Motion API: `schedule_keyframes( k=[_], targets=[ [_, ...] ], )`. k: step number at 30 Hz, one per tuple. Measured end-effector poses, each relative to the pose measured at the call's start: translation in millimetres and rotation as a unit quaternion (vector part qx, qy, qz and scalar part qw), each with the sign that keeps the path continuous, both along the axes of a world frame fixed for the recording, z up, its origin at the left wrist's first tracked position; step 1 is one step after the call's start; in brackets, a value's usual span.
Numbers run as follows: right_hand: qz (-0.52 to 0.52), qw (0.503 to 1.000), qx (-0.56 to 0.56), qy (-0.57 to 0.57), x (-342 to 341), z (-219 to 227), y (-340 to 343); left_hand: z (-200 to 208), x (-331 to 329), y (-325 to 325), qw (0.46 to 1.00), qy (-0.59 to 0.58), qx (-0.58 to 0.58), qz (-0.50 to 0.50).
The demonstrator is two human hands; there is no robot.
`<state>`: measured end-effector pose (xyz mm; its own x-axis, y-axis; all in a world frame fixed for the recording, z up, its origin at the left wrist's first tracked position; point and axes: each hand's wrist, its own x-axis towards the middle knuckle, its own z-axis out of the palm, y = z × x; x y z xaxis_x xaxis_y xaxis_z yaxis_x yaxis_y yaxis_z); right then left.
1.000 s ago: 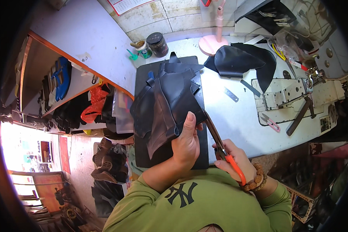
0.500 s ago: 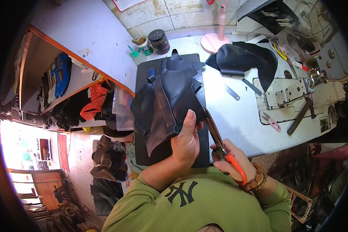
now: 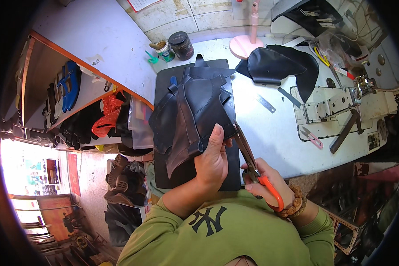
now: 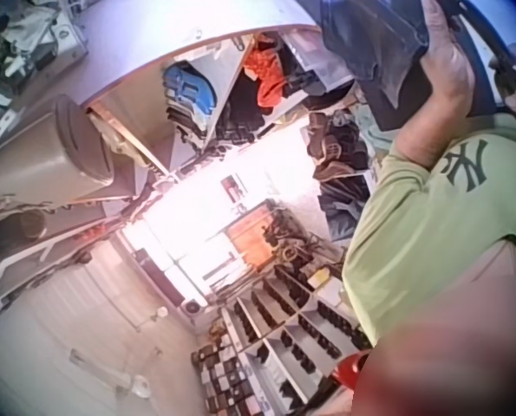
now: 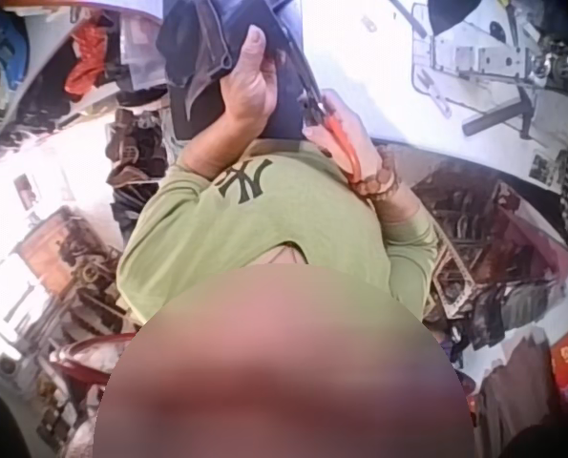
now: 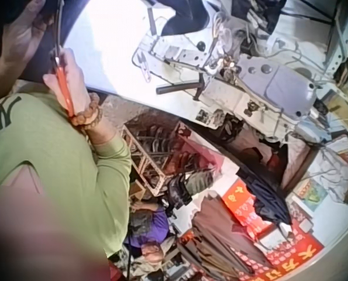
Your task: The person uses a curved metal tool to press and shape a black leather piece on a workbench. They repeatedly smooth the edges and surface, then trim the leather with scissors. The person continues to press and shape the leather, occasionally adjusting its position on the bench.
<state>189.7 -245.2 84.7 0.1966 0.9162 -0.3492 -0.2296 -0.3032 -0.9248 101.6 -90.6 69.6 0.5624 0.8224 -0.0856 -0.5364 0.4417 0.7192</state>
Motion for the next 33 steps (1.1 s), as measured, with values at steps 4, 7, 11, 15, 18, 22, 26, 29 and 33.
schedule_keyframes(
  k=[4,7,11,15,18,22,26,29,33],
  targets=[
    [-0.003,1.0,0.015,-0.02,0,-2,-1,-9,-2,3,1.0,-0.01,0.018,-0.009],
    [-0.008,0.999,0.02,-0.038,-1,-5,-1,-13,-2,3,1.0,-0.01,0.014,-0.008],
    [-0.017,0.998,0.026,-0.062,-3,-6,-1,-13,-2,1,0.999,0.003,0.037,-0.002],
    [-0.032,0.995,0.023,-0.09,-5,-4,-2,-13,-1,-1,0.998,0.017,0.057,0.014],
    [-0.032,0.993,0.006,-0.11,-6,0,-2,-15,-1,-1,0.998,0.019,0.053,0.012],
    [-0.026,0.991,0.003,-0.133,-5,2,-2,-13,-1,0,0.998,0.011,0.053,-0.011],
    [-0.05,0.997,-0.01,-0.05,-5,0,-3,-6,-1,1,0.997,0.014,0.06,-0.041],
    [-0.052,0.999,0.008,-0.006,-5,-5,-3,-1,0,1,0.999,0.011,0.02,-0.034],
    [-0.022,0.999,-0.018,-0.028,-5,-9,-4,-4,2,2,0.999,0.001,0.039,-0.007]
  ],
)
